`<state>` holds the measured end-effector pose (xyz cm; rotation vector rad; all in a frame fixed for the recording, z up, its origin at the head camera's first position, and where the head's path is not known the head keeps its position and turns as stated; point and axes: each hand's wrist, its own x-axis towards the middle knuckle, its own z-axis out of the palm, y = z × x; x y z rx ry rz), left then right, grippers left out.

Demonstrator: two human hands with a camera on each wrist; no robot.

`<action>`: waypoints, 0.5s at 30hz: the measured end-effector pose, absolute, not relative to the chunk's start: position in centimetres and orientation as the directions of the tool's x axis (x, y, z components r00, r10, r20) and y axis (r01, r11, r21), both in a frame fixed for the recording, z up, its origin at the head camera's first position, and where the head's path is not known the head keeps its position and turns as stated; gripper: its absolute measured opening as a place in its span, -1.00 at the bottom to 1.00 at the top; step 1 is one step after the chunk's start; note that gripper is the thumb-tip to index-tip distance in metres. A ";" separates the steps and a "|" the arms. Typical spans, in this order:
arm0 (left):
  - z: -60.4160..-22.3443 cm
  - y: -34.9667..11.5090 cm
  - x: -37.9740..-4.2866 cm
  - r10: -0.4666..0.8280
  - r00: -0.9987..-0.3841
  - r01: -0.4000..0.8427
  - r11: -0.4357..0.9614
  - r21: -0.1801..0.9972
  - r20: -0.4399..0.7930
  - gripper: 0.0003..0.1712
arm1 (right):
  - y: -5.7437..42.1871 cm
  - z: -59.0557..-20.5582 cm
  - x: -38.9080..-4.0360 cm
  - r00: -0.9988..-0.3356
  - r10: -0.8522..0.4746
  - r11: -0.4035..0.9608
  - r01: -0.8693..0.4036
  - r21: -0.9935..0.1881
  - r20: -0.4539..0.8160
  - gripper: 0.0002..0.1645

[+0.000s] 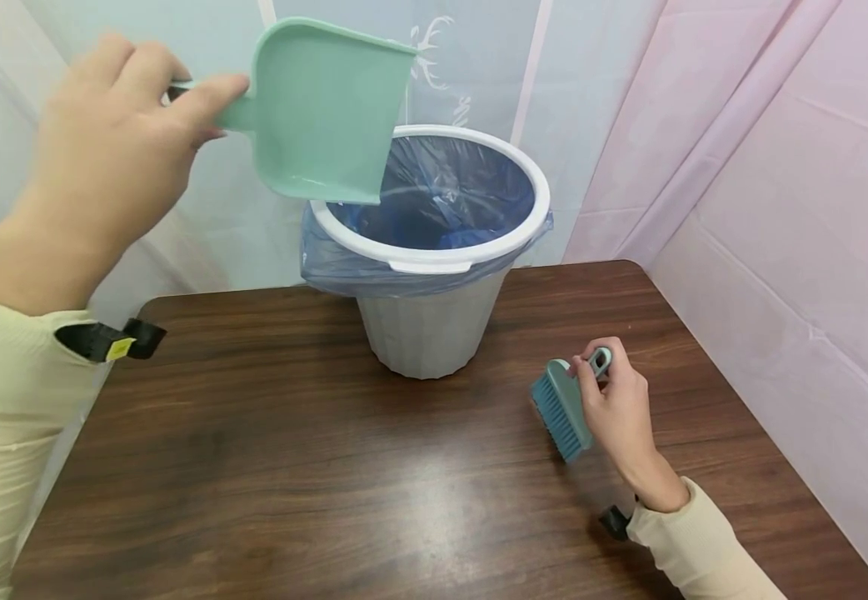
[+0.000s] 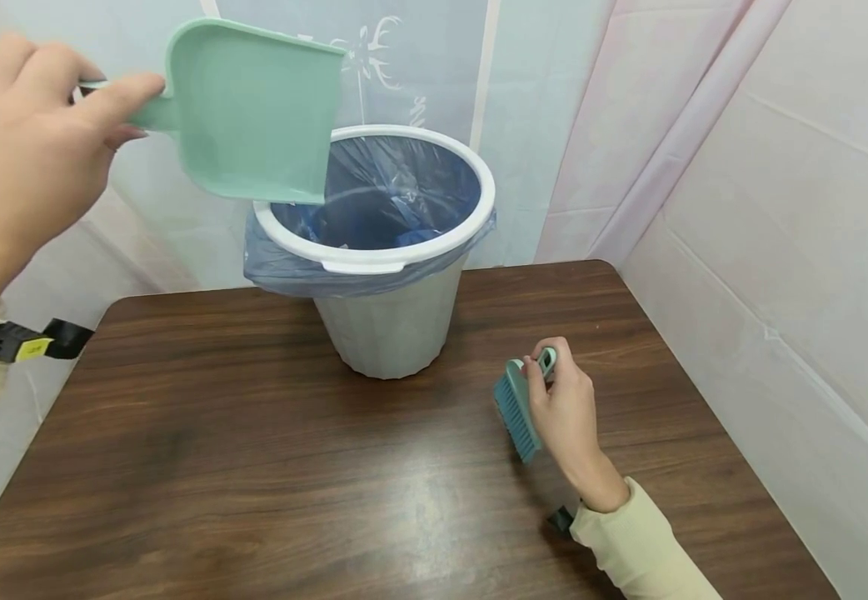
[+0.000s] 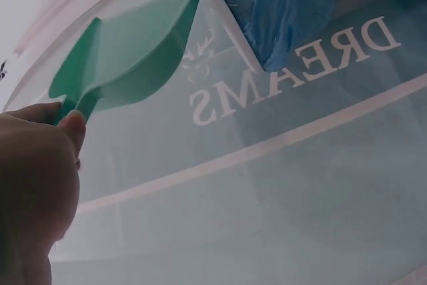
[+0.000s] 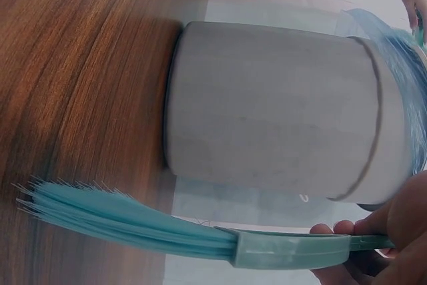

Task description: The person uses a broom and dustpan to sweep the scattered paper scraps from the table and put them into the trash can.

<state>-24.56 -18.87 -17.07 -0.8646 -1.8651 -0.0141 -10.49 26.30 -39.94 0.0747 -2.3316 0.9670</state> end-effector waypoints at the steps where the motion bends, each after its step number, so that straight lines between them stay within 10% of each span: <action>1: -17.0 -19.2 -24.4 0.556 -0.244 0.560 0.750 -0.353 0.795 -0.64 | 26.3 -40.0 -10.5 -0.815 0.173 0.732 -0.269 -0.626 0.553 -0.89; 8: -15.8 -22.4 -23.0 0.481 -0.572 0.560 0.821 -0.112 0.664 -0.55 | 26.4 -40.1 -10.6 -0.816 0.174 0.724 -0.272 -0.633 0.551 -0.89; 15: -15.9 -27.1 -23.7 0.473 -0.640 0.570 0.821 -0.038 0.606 -0.59 | 26.5 -40.1 -10.7 -0.815 0.170 0.728 -0.275 -0.628 0.553 -0.89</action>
